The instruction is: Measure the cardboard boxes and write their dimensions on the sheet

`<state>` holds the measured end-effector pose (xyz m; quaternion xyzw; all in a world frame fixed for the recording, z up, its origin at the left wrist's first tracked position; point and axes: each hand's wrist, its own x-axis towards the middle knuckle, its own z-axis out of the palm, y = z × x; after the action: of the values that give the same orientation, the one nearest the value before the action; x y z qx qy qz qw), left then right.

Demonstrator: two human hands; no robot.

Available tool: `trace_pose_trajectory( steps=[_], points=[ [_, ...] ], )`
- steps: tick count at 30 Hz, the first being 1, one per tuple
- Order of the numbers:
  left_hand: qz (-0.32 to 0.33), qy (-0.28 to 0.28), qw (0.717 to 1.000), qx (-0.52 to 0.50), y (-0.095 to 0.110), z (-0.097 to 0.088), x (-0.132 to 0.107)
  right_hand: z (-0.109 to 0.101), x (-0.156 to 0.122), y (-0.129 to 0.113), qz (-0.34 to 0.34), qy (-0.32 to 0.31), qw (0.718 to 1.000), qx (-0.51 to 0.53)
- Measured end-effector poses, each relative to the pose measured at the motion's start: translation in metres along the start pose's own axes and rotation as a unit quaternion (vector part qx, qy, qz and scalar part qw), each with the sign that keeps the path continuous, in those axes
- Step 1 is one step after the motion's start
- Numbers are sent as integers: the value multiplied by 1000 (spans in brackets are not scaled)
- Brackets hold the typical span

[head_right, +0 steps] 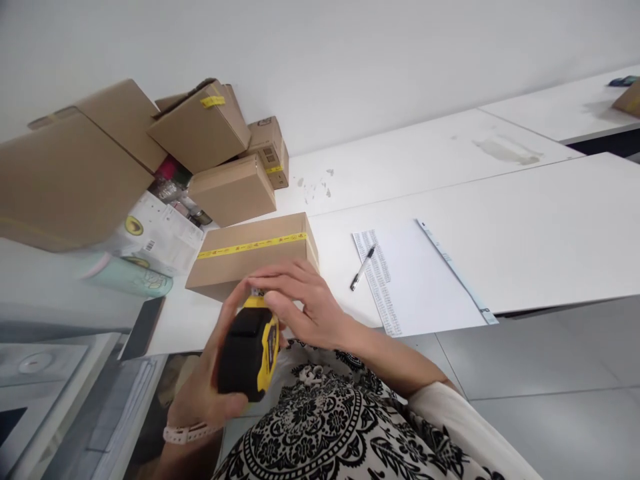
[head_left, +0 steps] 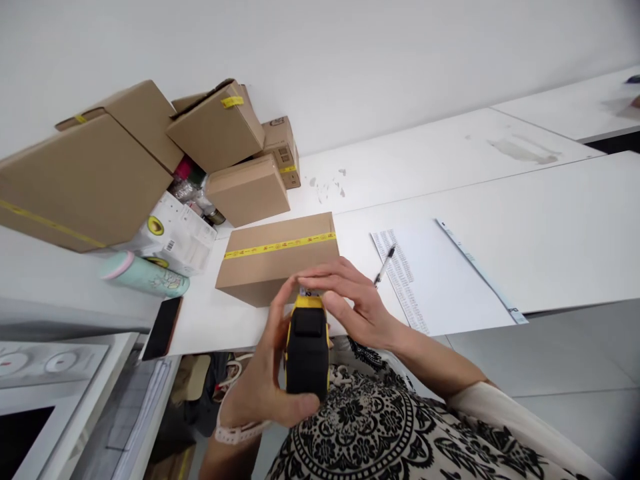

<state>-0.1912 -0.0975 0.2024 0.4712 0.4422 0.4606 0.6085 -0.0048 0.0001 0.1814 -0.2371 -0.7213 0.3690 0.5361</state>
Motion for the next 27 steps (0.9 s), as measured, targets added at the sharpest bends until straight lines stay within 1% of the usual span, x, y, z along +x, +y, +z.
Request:
trace_pose_trajectory(
  steps=[1, 2, 3, 4, 5, 6, 7, 9, 11, 13, 16, 18, 19, 21, 25, 27],
  points=[
    [24, 36, 998, 33, 0, -2, 2, 1, -9, 8, 3, 30, 999, -8],
    [65, 83, 992, 74, 0, -7, 6, 1, -18, 18, 16, 74, 997, -23],
    [120, 140, 977, 109, -1, -15, 11, -1, -26, 30, 38, 122, 991, -41],
    [181, 202, 955, 123, -3, -25, 17, -3, -34, 43, 68, 165, 982, -62],
    [242, 253, 928, 125, -5, -39, 23, -5, -42, 56, 104, 193, 972, -80],
    [295, 289, 904, 112, -9, -55, 29, -7, -52, 68, 146, 197, 966, -87],
    [330, 318, 884, 90, -13, -72, 34, -9, -62, 79, 187, 186, 961, -85],
    [368, 361, 856, 30, -26, -106, 40, -9, -81, 96, 262, 139, 953, -68],
    [338, 372, 864, -42, -42, -132, 40, -5, -97, 108, 303, 91, 948, -43],
    [295, 366, 877, -97, -60, -146, 38, 2, -104, 116, 314, 56, 947, -23],
    [256, 351, 891, -128, -82, -151, 36, 13, -103, 123, 303, 32, 953, 0],
    [243, 342, 897, -136, -88, -150, 38, 17, -98, 122, 290, 33, 956, 21],
    [238, 339, 899, -141, -88, -150, 39, 18, -95, 120, 283, 37, 958, 26],
    [242, 332, 900, -146, -79, -148, 40, 14, -88, 112, 267, 53, 962, 15],
    [292, 312, 895, -129, -46, -145, 45, 1, -64, 92, 237, 95, 966, -35],
    [283, 308, 902, -106, -33, -144, 51, -1, -47, 90, 238, 115, 963, -46]
  ],
)
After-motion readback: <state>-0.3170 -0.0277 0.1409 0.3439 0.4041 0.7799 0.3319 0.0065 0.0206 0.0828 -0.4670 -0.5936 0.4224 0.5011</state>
